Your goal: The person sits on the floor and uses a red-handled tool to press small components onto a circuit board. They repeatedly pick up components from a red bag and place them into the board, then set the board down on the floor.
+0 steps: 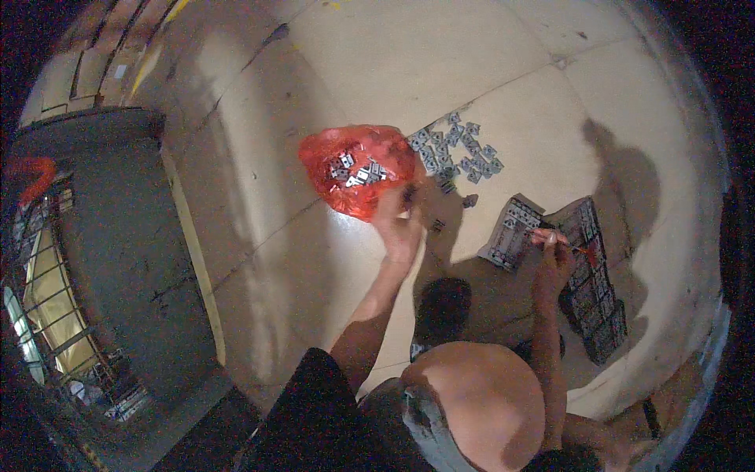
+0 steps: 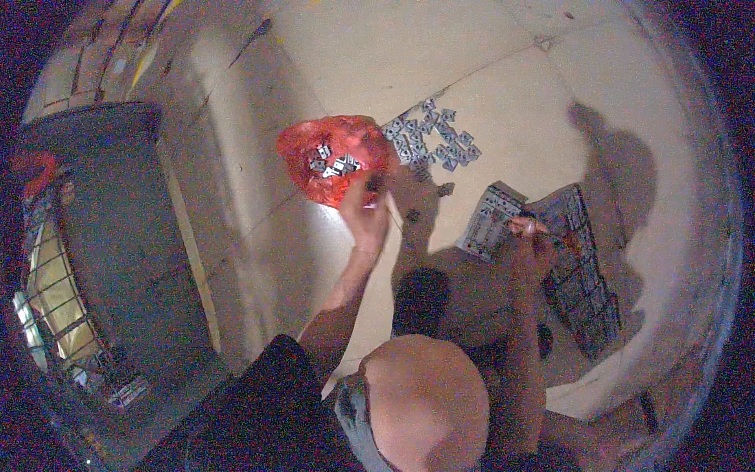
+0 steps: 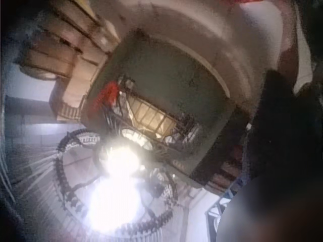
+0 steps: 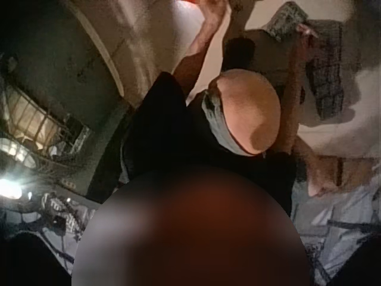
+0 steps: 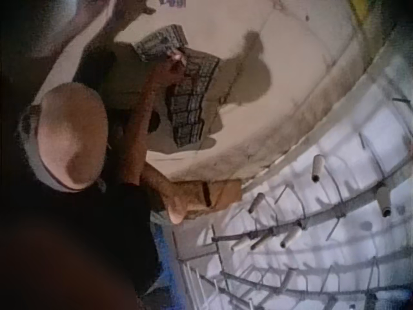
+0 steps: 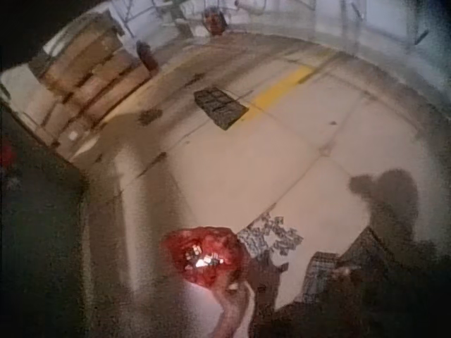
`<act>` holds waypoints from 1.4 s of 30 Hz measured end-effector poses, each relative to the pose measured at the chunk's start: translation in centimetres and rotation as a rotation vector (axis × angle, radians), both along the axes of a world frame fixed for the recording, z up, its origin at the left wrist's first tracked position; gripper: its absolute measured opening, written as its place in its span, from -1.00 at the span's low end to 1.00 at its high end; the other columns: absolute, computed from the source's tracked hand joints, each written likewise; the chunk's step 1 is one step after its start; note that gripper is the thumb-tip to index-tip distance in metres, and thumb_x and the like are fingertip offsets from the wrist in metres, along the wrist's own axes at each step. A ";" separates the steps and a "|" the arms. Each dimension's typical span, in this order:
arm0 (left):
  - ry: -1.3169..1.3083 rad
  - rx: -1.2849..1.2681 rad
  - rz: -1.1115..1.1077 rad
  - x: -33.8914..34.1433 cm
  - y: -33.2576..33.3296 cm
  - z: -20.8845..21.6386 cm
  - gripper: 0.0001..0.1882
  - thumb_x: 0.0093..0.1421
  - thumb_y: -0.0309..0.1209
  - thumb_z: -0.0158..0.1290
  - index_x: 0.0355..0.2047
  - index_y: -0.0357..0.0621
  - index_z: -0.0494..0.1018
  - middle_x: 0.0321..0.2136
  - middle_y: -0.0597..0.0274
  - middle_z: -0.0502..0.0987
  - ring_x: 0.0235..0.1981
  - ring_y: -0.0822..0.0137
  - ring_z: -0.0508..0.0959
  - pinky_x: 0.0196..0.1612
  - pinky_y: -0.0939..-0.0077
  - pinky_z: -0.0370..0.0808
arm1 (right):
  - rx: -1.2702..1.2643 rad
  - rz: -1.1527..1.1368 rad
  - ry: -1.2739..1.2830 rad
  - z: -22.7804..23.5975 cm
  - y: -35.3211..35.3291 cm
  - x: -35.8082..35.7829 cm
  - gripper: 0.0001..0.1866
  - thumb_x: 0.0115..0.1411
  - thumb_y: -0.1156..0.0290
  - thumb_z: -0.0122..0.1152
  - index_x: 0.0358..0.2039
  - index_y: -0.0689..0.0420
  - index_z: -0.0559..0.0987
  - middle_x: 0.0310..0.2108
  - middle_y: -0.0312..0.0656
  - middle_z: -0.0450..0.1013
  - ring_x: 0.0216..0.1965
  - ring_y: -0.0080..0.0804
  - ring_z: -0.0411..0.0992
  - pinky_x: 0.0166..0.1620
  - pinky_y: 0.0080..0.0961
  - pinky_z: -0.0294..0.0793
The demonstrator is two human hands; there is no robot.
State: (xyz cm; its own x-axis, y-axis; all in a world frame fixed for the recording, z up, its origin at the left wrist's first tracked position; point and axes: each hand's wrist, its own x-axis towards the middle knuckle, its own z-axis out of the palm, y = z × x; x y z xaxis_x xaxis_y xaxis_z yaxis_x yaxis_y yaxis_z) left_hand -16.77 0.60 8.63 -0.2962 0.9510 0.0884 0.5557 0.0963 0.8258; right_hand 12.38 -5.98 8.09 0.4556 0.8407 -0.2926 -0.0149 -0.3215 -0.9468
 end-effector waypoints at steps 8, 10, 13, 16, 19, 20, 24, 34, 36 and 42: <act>0.200 -0.048 0.095 -7.8 7.3 -1.7 -0.77 0.10 -0.60 0.22 -0.19 -0.32 0.58 -0.27 -0.15 0.66 -0.20 -0.11 0.66 -0.09 0.12 0.55 | -0.026 0.015 -0.071 1.1 0.1 -0.5 -0.73 0.46 0.37 0.08 -0.29 0.27 0.63 -0.25 -0.13 0.62 -0.20 -0.42 0.54 0.01 -0.42 0.50; 0.291 -0.066 0.006 -7.9 8.8 -2.9 -0.78 0.08 -0.62 0.16 -0.21 -0.32 0.56 -0.29 -0.19 0.64 -0.21 -0.18 0.64 -0.10 0.05 0.54 | 0.003 0.022 -0.060 0.7 0.1 -0.3 -0.73 0.45 0.37 0.09 -0.32 0.28 0.63 -0.25 -0.11 0.62 -0.19 -0.40 0.55 0.01 -0.40 0.52; 0.338 -0.037 -0.015 -7.3 9.9 -4.7 -0.73 0.04 -0.66 0.02 -0.22 -0.31 0.56 -0.33 -0.22 0.61 -0.22 -0.25 0.60 -0.11 -0.05 0.51 | 0.047 0.059 -0.044 0.0 0.2 0.1 -0.73 0.44 0.39 0.10 -0.36 0.28 0.62 -0.25 -0.10 0.62 -0.18 -0.37 0.56 0.00 -0.37 0.55; 0.224 0.010 0.016 -7.1 9.7 -5.5 -0.70 0.04 -0.67 0.00 -0.20 -0.32 0.57 -0.32 -0.23 0.61 -0.19 -0.28 0.58 -0.11 -0.05 0.50 | 0.083 0.100 -0.055 -0.7 -0.2 0.2 -0.76 0.44 0.41 0.10 -0.34 0.27 0.61 -0.25 -0.08 0.62 -0.17 -0.35 0.57 -0.02 -0.35 0.58; 0.292 0.030 -0.026 -7.4 9.1 -4.7 -0.72 0.09 -0.68 0.09 -0.16 -0.33 0.58 -0.24 -0.18 0.64 -0.18 -0.11 0.64 -0.09 0.09 0.55 | 0.066 0.093 -0.017 -0.9 -0.7 0.0 -0.80 0.45 0.43 0.09 -0.29 0.26 0.59 -0.25 -0.06 0.62 -0.20 -0.36 0.58 -0.05 -0.36 0.60; 0.170 -0.017 0.062 -7.5 8.9 -4.1 -0.72 0.09 -0.69 0.13 -0.15 -0.34 0.58 -0.22 -0.13 0.64 -0.18 -0.02 0.64 -0.08 0.16 0.57 | 0.051 0.081 0.007 -0.8 -0.8 -0.1 -0.81 0.45 0.43 0.08 -0.27 0.25 0.58 -0.25 -0.06 0.62 -0.21 -0.36 0.58 -0.06 -0.36 0.60; -0.465 -0.152 0.256 -7.8 7.3 -0.5 -0.62 0.12 -0.74 0.26 -0.03 -0.33 0.52 -0.13 0.08 0.65 -0.14 0.35 0.61 -0.04 0.41 0.61 | 0.066 0.077 -0.027 -0.4 -0.6 -0.7 -0.83 0.45 0.44 0.09 -0.23 0.27 0.56 -0.24 -0.04 0.61 -0.26 -0.38 0.59 -0.10 -0.38 0.62; -0.951 -0.220 0.212 -4.0 3.3 3.6 -0.47 0.11 -0.83 0.21 0.06 -0.11 0.48 -0.03 0.12 0.59 -0.04 0.29 0.61 -0.01 0.37 0.67 | 0.054 0.099 0.028 -1.8 -0.1 -0.2 -0.79 0.43 0.44 0.11 -0.25 0.31 0.61 -0.23 -0.04 0.61 -0.27 -0.36 0.59 -0.12 -0.39 0.63; -0.966 -0.257 0.211 -3.3 3.2 3.8 -0.47 0.11 -0.82 0.22 0.05 -0.06 0.49 -0.06 0.16 0.60 -0.08 0.30 0.63 -0.03 0.37 0.68 | 0.049 0.093 0.021 -2.1 -0.3 0.0 -0.80 0.43 0.44 0.11 -0.25 0.31 0.61 -0.23 -0.05 0.61 -0.27 -0.37 0.59 -0.12 -0.40 0.63; -1.022 -0.322 0.153 -1.5 3.4 2.9 -0.51 0.12 -0.80 0.22 0.03 -0.13 0.49 -0.11 0.22 0.61 -0.15 0.32 0.64 -0.04 0.30 0.68 | 0.046 0.110 0.026 -2.0 -0.7 0.3 -0.80 0.45 0.43 0.11 -0.25 0.29 0.61 -0.23 -0.07 0.61 -0.27 -0.39 0.59 -0.12 -0.43 0.63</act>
State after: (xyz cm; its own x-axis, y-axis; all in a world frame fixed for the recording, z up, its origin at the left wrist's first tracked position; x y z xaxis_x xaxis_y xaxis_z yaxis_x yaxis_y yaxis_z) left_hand -18.32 4.00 11.54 -0.2058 0.8321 -0.5150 -0.4177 0.4012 0.8152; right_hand 12.72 -6.66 6.10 0.3527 0.8980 -0.2632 -0.0064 -0.2789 -0.9603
